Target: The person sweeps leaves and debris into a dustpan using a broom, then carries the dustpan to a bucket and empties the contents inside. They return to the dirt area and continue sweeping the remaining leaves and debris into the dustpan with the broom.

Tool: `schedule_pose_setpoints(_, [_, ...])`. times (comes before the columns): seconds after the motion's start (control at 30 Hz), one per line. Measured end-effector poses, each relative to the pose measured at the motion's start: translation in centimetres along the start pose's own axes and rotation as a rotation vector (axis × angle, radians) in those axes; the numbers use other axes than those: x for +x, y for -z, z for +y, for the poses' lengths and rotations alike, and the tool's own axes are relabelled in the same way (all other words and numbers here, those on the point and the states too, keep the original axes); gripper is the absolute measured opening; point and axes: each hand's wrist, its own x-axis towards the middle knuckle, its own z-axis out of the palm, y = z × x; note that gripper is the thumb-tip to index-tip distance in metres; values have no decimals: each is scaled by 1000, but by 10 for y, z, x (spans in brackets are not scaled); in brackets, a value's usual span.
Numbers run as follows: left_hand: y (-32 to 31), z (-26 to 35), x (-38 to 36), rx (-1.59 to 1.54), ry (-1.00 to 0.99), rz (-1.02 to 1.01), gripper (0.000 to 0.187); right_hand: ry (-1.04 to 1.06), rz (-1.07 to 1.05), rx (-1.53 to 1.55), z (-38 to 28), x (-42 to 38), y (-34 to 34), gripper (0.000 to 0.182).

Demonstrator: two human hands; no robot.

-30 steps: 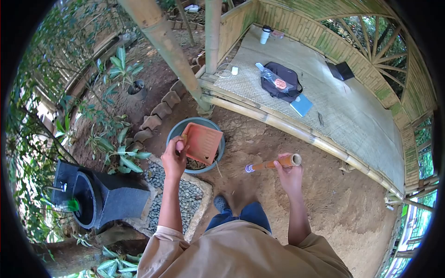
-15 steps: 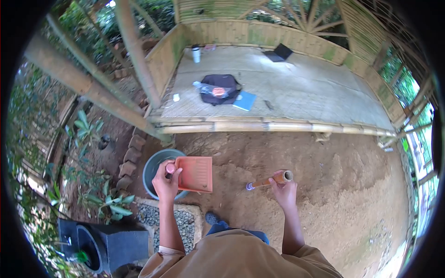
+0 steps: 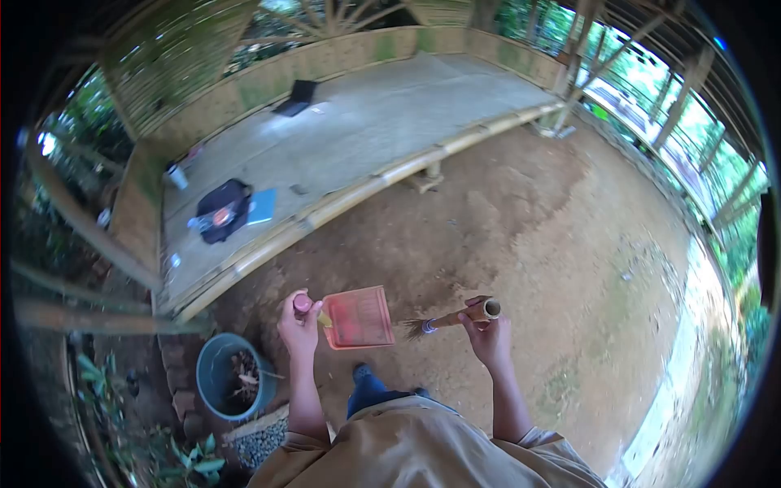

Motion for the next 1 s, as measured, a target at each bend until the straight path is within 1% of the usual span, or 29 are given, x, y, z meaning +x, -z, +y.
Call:
schedule_pose_setpoints(0.07, [-45,9,-1,-161,-8,-89,36,-5,85,-44,11,-8,32,23])
schedule_pose_setpoints(0.1, [-65,6,-2,-214,42,-185,37,-6,137,-55,18,-14,46,22])
schedule_pose_setpoints(0.13, [-87,12,-4,-295,70,-232,37,-69,181,-36,21,-19,61,17])
schedule_pose_setpoints(0.17, [-109,19,-6,-374,101,-283,37,-89,242,-59,25,-24,75,11])
schedule_pose_setpoints(0.2, [-125,25,-5,-359,106,-384,37,-119,301,-62,25,-30,87,10])
schedule_pose_setpoints(0.3, [-190,37,-9,-434,31,-476,37,-182,474,-77,40,-48,121,10])
schedule_pose_setpoints(0.33, [-212,41,-10,-454,35,-512,37,-195,527,-84,47,-52,130,10])
schedule_pose_setpoints(0.4, [-255,50,-10,-491,43,-574,37,-212,596,-124,63,-62,151,17])
schedule_pose_setpoints(0.43, [-277,55,-9,-486,15,-630,38,-216,628,-144,69,-63,159,22])
schedule_pose_setpoints(0.5, [-320,66,-9,-475,-41,-743,39,-271,760,-112,71,-59,175,17])
schedule_pose_setpoints(0.53, [-341,75,-12,-512,-25,-783,39,-294,822,-95,73,-56,182,15])
schedule_pose_setpoints(0.63, [-399,101,-12,-579,30,-907,40,-390,886,-182,90,-48,204,19])
schedule_pose_setpoints(0.7, [-440,108,-7,-578,67,-1022,41,-384,944,-240,110,-38,222,20])
schedule_pose_setpoints(0.73, [-459,109,-4,-553,10,-1083,39,-399,964,-272,113,-32,229,20])
schedule_pose_setpoints(0.77, [-476,110,-3,-571,4,-1105,39,-416,979,-304,117,-25,236,20])
schedule_pose_setpoints(0.83, [-505,122,-2,-610,-12,-1138,39,-455,1015,-307,129,-12,251,22])
schedule_pose_setpoints(0.9, [-530,137,1,-581,-94,-1141,40,-467,1067,-323,138,4,265,23])
schedule_pose_setpoints(1.0, [-572,150,2,-525,-167,-1203,42,-546,1129,-353,143,27,279,22])
